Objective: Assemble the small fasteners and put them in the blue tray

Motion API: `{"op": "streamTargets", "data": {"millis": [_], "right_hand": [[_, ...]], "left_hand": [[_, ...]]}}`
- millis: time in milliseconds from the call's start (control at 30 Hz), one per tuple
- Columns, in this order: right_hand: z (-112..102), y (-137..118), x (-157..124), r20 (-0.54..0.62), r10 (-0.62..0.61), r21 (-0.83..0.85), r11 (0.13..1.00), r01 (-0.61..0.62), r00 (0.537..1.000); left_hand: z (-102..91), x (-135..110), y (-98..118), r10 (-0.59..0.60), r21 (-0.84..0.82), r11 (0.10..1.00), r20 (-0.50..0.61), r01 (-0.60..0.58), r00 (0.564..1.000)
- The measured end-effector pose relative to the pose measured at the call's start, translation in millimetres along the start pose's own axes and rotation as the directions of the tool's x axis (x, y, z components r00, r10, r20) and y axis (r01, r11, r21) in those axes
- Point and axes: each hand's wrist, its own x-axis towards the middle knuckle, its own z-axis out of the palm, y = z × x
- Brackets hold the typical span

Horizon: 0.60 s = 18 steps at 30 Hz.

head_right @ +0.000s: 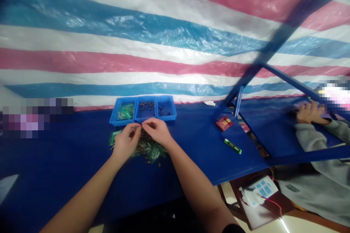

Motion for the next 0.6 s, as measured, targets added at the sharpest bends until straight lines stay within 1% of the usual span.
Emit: {"op": "streamTargets", "data": {"millis": [167, 333, 467, 600], "right_hand": [[-2.5, -0.9, 0.0, -0.016, -0.003, 0.004, 1.0, 0.003, 1.0], [-3.7, -3.0, -0.9, 0.018, -0.019, 0.052, 0.998, 0.018, 1.0], [-3.9, -0.7, -1.6, 0.0, -0.006, 0.009, 1.0, 0.006, 1.0], [-3.9, 1.8, -1.8, -0.009, -0.024, -0.041, 0.999, 0.024, 1.0]], "left_hand": [[1.5, -0.2, -0.9, -0.007, -0.008, 1.0, 0.033, 0.007, 0.999], [1.4, -0.9, -0.8, -0.002, -0.004, 1.0, 0.023, 0.002, 1.0], [2.6, -2.1, 0.3, 0.007, -0.025, 1.0, 0.023, -0.006, 1.0], [3.4, -2.2, 0.5, 0.015, -0.03, 0.999, 0.034, -0.014, 0.999]]}}
